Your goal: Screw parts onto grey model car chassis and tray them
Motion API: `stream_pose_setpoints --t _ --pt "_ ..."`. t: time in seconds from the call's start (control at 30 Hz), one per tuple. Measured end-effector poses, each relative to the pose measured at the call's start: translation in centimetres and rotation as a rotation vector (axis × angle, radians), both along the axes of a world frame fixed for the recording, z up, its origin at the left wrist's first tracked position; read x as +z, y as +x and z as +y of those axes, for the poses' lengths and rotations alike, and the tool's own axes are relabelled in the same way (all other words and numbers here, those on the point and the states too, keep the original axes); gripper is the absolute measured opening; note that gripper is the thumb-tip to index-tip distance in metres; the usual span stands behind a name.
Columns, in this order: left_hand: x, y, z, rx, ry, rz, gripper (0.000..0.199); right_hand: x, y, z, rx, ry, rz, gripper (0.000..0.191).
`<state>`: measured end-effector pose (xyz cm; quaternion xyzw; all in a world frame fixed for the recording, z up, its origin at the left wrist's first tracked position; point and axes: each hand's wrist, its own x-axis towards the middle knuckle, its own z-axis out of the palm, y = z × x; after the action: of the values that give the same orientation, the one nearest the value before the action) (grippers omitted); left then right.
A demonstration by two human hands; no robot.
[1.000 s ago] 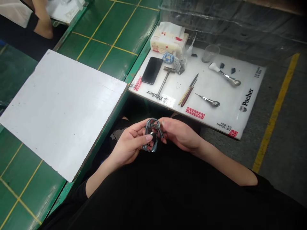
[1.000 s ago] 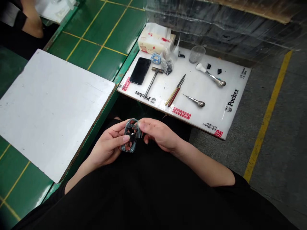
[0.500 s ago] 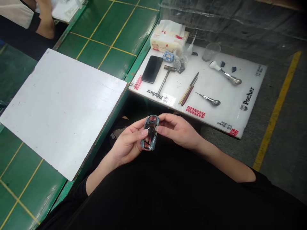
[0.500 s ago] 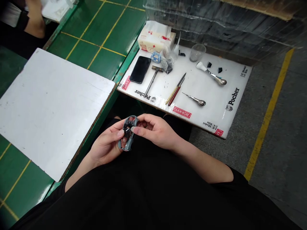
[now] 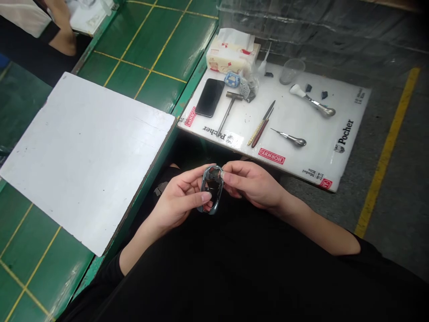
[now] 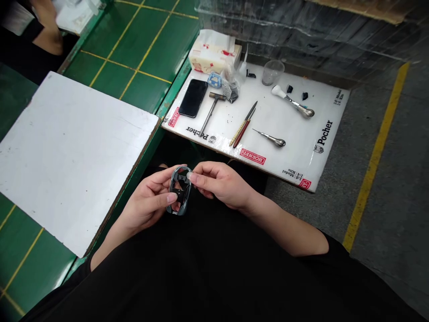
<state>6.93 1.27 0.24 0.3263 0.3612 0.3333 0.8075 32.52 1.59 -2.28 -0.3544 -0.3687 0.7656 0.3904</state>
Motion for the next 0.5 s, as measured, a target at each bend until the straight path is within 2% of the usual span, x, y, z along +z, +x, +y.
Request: stream_pose_setpoints --t 0.17,0.5 --pt "0.11 -0.33 0.16 -0.025 0.033 0.018 0.061 0.45 0.48 0.03 0.054 -0.009 -0.023 0.055" --pt "0.25 -0.09 0.21 -0.053 0.002 0.007 0.062 0.85 0.60 -0.04 0.125 -0.200 0.110 0.060"
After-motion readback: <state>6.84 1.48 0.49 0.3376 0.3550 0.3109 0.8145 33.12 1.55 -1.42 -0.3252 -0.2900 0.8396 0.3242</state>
